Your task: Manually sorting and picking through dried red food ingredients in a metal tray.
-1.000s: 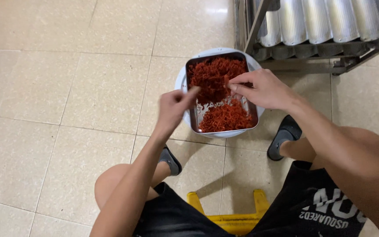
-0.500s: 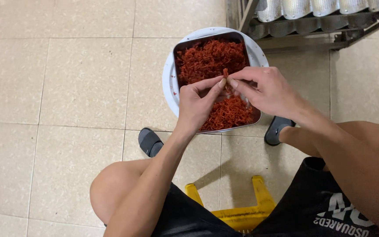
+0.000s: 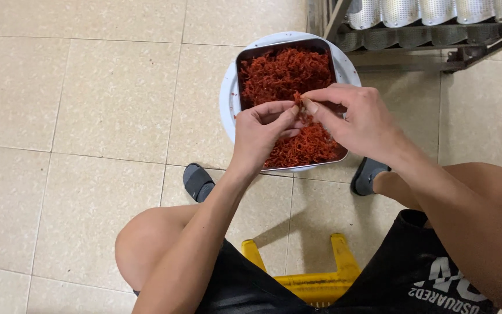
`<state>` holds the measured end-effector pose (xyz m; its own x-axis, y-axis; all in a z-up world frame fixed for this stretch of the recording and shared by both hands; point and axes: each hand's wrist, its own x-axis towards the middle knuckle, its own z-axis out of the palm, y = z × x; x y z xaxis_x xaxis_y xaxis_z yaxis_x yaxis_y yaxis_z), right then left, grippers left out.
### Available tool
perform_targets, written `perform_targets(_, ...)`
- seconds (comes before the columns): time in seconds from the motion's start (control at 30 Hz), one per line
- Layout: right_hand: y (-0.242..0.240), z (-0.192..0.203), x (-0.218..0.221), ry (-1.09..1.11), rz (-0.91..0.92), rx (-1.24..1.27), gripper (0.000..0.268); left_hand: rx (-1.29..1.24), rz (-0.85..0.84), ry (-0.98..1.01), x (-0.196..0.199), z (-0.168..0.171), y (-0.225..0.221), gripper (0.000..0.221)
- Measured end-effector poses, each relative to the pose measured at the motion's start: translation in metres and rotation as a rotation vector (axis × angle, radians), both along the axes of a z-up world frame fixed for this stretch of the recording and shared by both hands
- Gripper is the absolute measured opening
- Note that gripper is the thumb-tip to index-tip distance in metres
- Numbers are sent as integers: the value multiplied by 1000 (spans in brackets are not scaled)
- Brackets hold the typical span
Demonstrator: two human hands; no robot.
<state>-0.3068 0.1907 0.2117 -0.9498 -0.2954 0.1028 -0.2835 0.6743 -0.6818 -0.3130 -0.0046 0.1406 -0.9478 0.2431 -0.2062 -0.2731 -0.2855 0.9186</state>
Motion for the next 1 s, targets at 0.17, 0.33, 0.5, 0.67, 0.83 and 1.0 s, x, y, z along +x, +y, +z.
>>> perform_targets(0.17,3,-23,-10,-70,29,-153,27,18,-33,6,1,6,-9,32)
perform_targets(0.33,-7,-12,-14,-218,-97,-160,26,22,-58,-9,1,16,-12,31)
perform_targets(0.5,0,-23,-18,-136,-115,-393,23,186,76,-111,-5,9,-24,27)
perform_targets(0.67,2,-22,-16,-110,-170,-525,20,249,165,-125,-6,9,-28,19)
perform_targets(0.83,3,-18,-13,-124,-189,-539,20,309,230,-162,-6,8,-30,14)
perform_targets(1.0,4,-17,-12,-146,-152,-516,20,293,197,-185,-7,10,-25,23)
